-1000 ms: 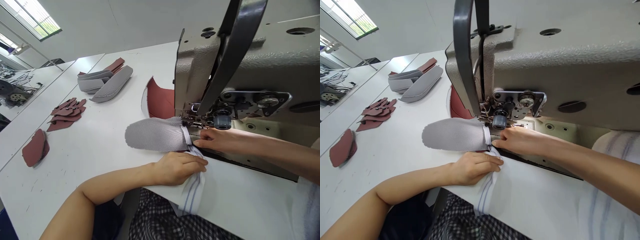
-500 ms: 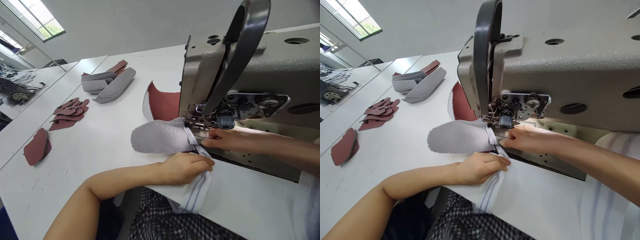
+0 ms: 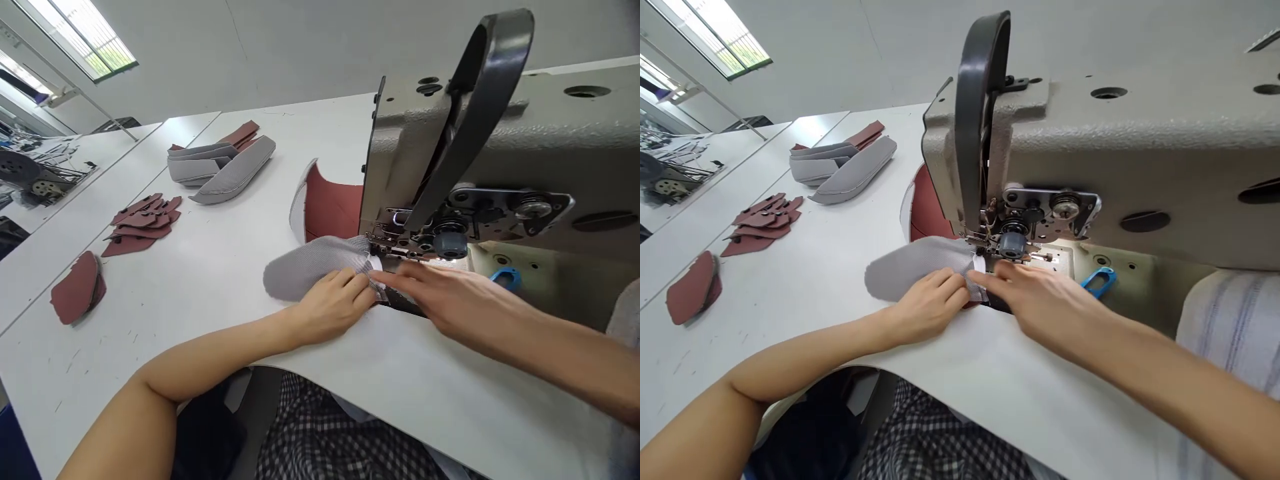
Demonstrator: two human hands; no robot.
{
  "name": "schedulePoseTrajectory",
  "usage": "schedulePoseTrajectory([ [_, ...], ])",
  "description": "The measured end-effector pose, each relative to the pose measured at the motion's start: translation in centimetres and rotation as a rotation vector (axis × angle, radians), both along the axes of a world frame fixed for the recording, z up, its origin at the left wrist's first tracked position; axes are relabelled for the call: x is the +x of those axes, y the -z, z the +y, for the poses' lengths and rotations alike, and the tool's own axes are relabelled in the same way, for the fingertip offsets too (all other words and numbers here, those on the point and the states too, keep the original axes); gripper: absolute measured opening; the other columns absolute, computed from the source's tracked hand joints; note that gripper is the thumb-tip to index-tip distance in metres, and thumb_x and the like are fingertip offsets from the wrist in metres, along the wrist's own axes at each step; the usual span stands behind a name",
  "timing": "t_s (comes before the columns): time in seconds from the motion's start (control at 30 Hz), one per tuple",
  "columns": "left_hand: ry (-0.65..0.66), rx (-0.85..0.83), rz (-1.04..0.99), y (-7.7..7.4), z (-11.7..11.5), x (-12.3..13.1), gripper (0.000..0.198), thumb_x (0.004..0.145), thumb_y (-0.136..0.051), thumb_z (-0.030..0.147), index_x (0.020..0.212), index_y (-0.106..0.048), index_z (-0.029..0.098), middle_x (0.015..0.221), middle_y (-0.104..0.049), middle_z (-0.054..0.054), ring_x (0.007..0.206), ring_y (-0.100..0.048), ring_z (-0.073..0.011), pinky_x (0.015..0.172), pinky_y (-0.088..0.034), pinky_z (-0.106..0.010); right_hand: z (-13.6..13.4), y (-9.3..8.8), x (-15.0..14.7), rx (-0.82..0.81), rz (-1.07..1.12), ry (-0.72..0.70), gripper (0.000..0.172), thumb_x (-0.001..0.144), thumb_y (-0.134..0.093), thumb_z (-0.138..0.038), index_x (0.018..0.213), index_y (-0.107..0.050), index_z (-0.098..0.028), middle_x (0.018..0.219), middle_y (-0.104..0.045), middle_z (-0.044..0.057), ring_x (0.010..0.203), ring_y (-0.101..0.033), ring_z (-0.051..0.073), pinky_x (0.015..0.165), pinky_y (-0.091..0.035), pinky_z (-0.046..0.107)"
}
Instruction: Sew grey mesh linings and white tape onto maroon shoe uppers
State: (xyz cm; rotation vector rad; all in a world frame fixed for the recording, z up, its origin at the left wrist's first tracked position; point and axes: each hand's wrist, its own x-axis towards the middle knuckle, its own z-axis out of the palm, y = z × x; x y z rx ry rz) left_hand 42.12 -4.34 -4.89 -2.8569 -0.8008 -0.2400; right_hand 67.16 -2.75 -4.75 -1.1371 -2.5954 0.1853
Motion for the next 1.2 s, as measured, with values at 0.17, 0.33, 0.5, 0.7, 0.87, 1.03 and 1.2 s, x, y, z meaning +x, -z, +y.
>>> schedulePoseTrajectory([
  [0.17, -0.098, -0.123, 0.024, 1.7, 0.9, -0.3, 0.010, 0.094, -0.047, 0.014, 0.095, -0.057, 0.014, 0.093, -0.060, -0.008, 0.085, -0.056, -0.0216, 0.075, -0.053, -0.034, 0.7, 0.2, -3.9, -0.005, -0.110, 0.050, 0.025, 0.090, -0.042, -0.014, 0.088, -0.066, -0.021, 0.083, -0.060, 0.006, 0.067, -0.056, 0.020, 0.055, -0.028, 0.033],
  [0.33, -0.274, -0.319, -0.029, 1.0, 1.2, 0.9, 0.040, 0.095, -0.054, 0.036, 0.127, -0.052, 0.012, 0.118, -0.058, -0.013, 0.104, -0.060, -0.0262, 0.073, -0.057, -0.034, -0.2, 1.4, -3.2, -0.087, 0.081, 0.333, 0.024, 0.098, -0.046, -0.037, 0.084, -0.060, -0.023, 0.080, -0.064, 0.004, 0.070, -0.058, 0.022, 0.062, -0.036, 0.034],
  [0.5, -0.364, -0.649, -0.309, -0.1, 2.3, 0.7, 0.030, 0.101, -0.042, 0.023, 0.123, -0.062, 0.021, 0.111, -0.061, -0.006, 0.098, -0.063, -0.0184, 0.088, -0.054, -0.033, -1.1, 3.7, -3.7, -0.089, 0.217, 0.478, 0.018, 0.087, -0.058, -0.040, 0.088, -0.065, -0.023, 0.104, -0.068, 0.008, 0.103, -0.055, 0.031, 0.088, -0.043, 0.044],
  [0.7, -0.399, -0.825, -0.461, -1.0, 2.8, 0.8, 0.022, 0.099, -0.048, 0.022, 0.095, -0.069, 0.020, 0.094, -0.060, -0.001, 0.085, -0.060, -0.0136, 0.080, -0.049, -0.026, -1.3, 4.3, -4.5, -0.142, 0.343, 0.468, 0.034, 0.093, -0.052, -0.043, 0.069, -0.069, -0.026, 0.105, -0.068, 0.005, 0.106, -0.054, 0.029, 0.091, -0.042, 0.047],
  [0.87, -0.290, -0.687, -0.282, -0.8, 2.4, 1.2, 0.026, 0.101, -0.044, 0.018, 0.109, -0.068, 0.020, 0.097, -0.061, -0.001, 0.092, -0.061, -0.0137, 0.081, -0.050, -0.025, -1.5, 4.3, -3.9, -0.171, 0.404, 0.409, 0.028, 0.092, -0.054, -0.039, 0.074, -0.073, -0.030, 0.102, -0.069, 0.003, 0.104, -0.056, 0.029, 0.089, -0.044, 0.049],
  [1.03, -0.164, -0.451, -0.019, -0.5, 2.4, 0.9, 0.033, 0.099, -0.044, 0.012, 0.127, -0.061, 0.015, 0.106, -0.064, -0.006, 0.104, -0.060, -0.0189, 0.083, -0.054, -0.029, -1.8, 4.0, -3.7, -0.151, 0.436, 0.369, 0.028, 0.092, -0.053, -0.036, 0.075, -0.075, -0.029, 0.100, -0.071, 0.003, 0.100, -0.058, 0.028, 0.088, -0.045, 0.049],
  [1.2, -0.043, -0.236, 0.111, 0.1, 1.4, 0.3, 0.042, 0.094, -0.042, 0.005, 0.134, -0.053, 0.005, 0.112, -0.064, -0.013, 0.107, -0.055, -0.0245, 0.086, -0.055, -0.036, -2.4, 3.5, -3.9, -0.110, 0.445, 0.347, 0.025, 0.092, -0.056, -0.030, 0.075, -0.074, -0.029, 0.100, -0.073, 0.002, 0.097, -0.062, 0.027, 0.088, -0.047, 0.048],
])
